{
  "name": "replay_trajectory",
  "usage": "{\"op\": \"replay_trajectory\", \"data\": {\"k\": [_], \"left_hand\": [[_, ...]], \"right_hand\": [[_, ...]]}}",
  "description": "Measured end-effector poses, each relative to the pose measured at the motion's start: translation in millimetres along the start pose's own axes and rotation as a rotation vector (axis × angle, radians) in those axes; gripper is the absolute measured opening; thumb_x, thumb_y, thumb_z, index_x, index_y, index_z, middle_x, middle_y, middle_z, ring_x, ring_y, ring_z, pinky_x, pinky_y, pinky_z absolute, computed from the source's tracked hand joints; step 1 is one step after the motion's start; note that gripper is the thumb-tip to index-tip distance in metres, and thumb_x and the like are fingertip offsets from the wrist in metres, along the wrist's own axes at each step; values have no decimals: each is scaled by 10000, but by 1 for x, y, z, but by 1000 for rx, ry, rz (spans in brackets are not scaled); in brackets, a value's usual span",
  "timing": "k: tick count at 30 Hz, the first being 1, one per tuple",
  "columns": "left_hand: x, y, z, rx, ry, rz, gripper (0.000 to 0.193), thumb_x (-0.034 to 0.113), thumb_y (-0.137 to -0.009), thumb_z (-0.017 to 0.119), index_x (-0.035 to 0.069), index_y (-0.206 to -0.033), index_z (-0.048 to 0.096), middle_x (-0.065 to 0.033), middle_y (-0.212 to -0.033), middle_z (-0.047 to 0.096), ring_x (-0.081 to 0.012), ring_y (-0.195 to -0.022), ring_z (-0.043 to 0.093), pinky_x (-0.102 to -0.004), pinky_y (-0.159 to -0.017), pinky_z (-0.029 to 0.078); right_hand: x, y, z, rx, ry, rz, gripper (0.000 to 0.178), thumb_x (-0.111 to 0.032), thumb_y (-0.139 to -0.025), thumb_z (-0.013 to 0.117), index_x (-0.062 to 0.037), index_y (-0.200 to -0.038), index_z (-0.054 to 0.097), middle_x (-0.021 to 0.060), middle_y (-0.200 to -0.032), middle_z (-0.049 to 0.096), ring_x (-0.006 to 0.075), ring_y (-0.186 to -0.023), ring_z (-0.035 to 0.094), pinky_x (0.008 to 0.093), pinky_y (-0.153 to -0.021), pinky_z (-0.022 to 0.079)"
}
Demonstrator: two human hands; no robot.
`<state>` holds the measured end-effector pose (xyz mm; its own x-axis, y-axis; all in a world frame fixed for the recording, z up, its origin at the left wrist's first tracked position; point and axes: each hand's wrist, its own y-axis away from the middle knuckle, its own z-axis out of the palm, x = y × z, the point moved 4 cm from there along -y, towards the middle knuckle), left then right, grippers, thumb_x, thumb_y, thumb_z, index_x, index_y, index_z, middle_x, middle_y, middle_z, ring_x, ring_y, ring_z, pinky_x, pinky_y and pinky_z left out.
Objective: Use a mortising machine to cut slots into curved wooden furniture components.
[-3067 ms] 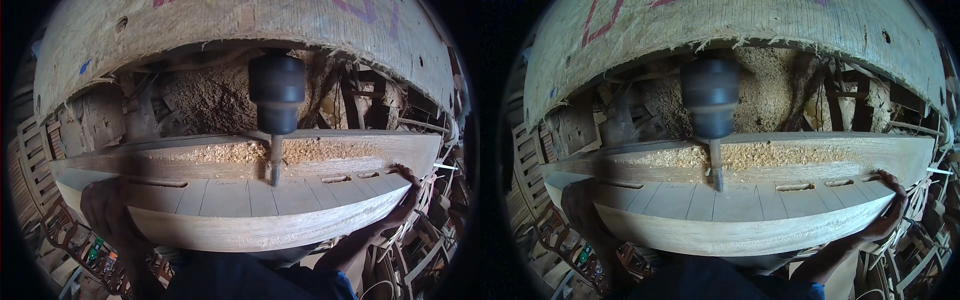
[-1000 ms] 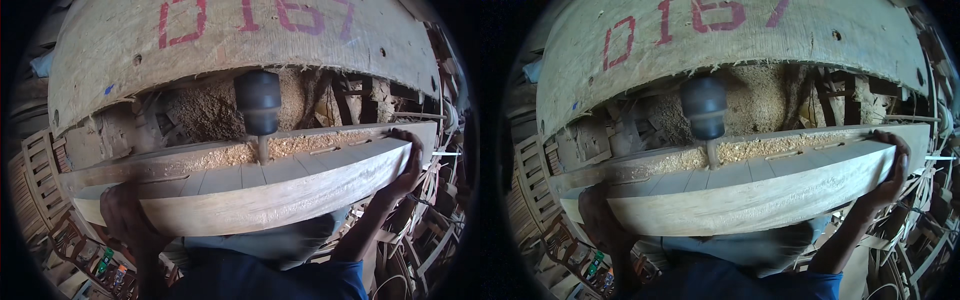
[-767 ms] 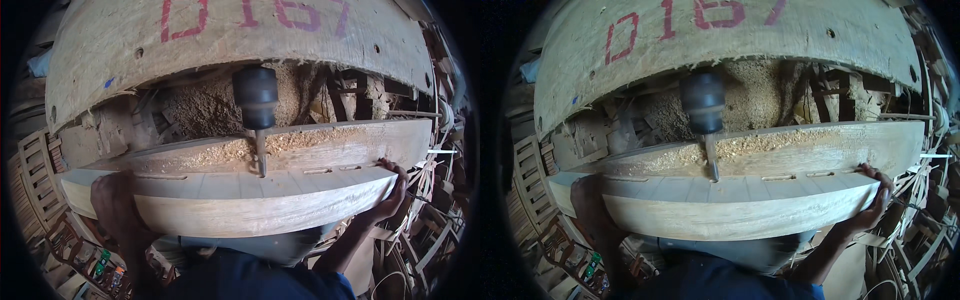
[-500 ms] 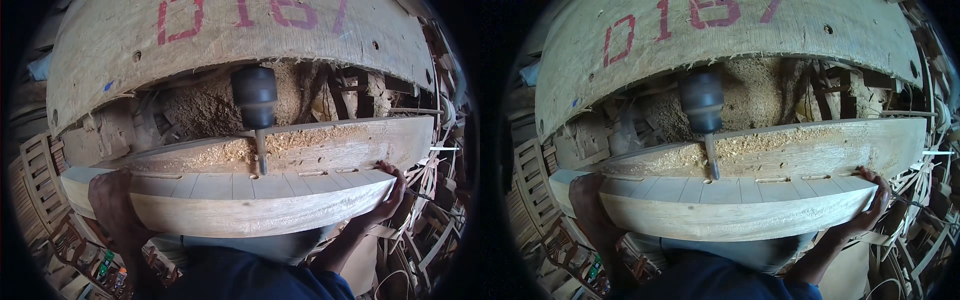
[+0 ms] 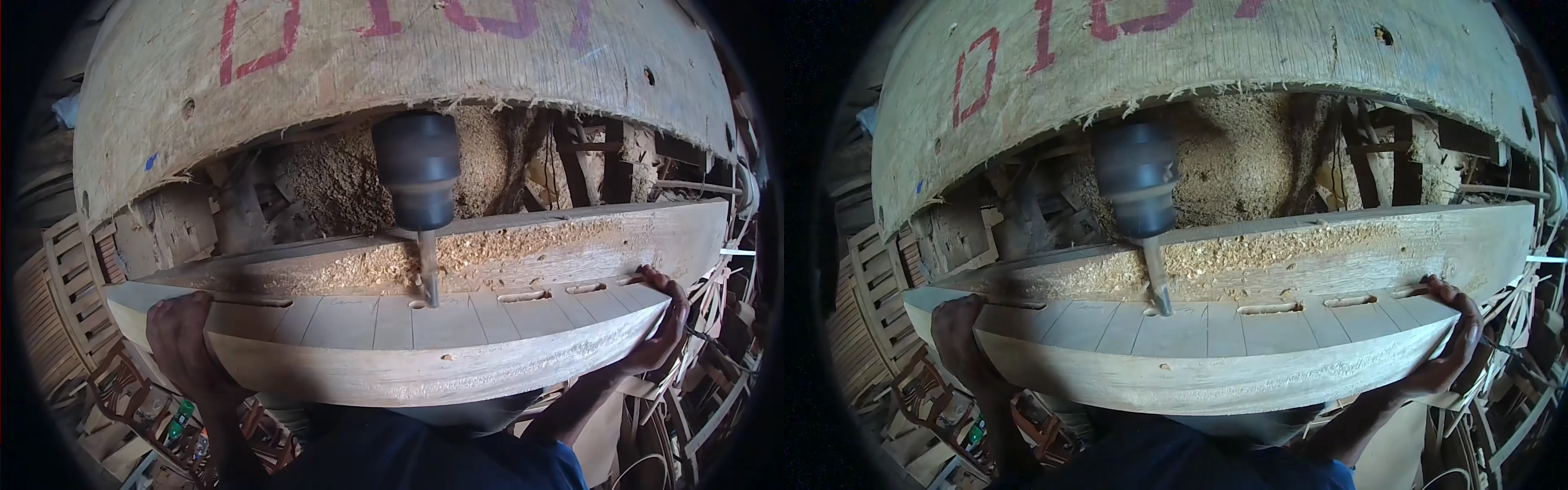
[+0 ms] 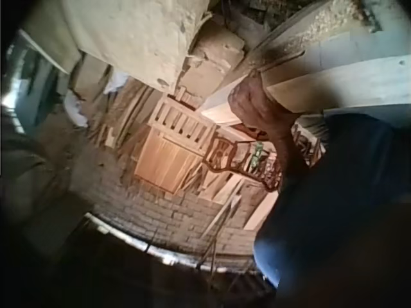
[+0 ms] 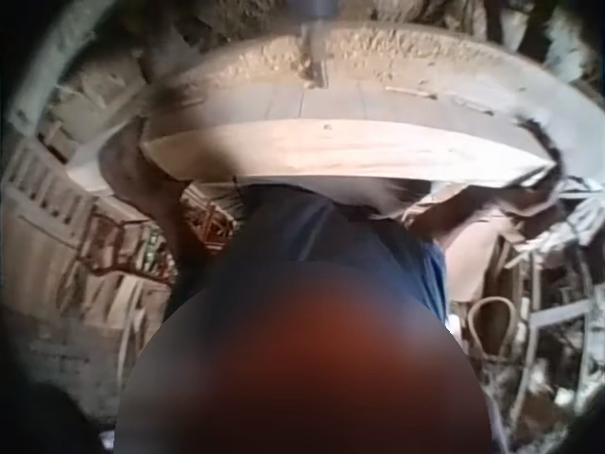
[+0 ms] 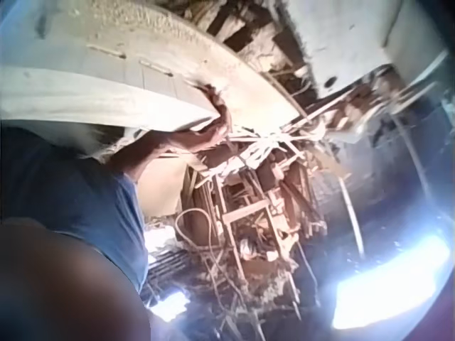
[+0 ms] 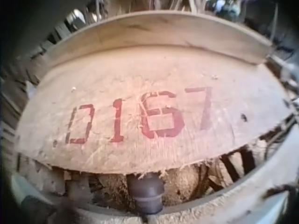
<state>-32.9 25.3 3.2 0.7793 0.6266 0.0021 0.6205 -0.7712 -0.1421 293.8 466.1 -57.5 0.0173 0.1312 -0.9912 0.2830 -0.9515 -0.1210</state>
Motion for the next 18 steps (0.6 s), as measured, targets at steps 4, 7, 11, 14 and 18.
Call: {"op": "replay_trajectory", "data": {"k": [4,7,11,14,18], "left_hand": [[0,1,0,4,52,-23,798,508,-817,863,21,-1407,637,-216,-1269,719,-457,-1181,672,-617,-1117,479],[1,3,-2,4,56,-35,796,496,-813,878,18,-1402,637,-212,-1269,713,-447,-1197,666,-611,-1119,480],[4,6,-3,-10,7,-59,813,500,-797,900,13,-1392,638,-205,-1272,708,-443,-1215,662,-603,-1123,480],[4,7,-2,-8,5,-78,823,501,-784,913,10,-1386,640,-207,-1270,706,-446,-1215,664,-598,-1123,481],[3,9,-1,4,21,-88,802,499,-807,892,5,-1386,639,-221,-1251,709,-451,-1195,673,-593,-1113,489]], "right_hand": [[0,-7,-2,-24,56,-36,540,-325,-1166,338,102,-1309,636,285,-1174,716,436,-1183,711,590,-1118,525],[3,-14,-3,-35,43,-29,573,-343,-1165,336,111,-1334,641,305,-1174,728,444,-1168,721,595,-1119,529],[4,-24,-3,-76,47,-38,589,-346,-1164,334,122,-1360,632,313,-1198,726,458,-1194,711,595,-1121,524],[7,-31,-2,-122,-26,-28,600,-357,-1157,344,126,-1369,628,320,-1208,724,465,-1214,701,593,-1127,519],[10,-38,-2,-140,-27,-56,620,-365,-1150,335,131,-1393,617,321,-1221,721,459,-1219,704,594,-1130,517]]}}
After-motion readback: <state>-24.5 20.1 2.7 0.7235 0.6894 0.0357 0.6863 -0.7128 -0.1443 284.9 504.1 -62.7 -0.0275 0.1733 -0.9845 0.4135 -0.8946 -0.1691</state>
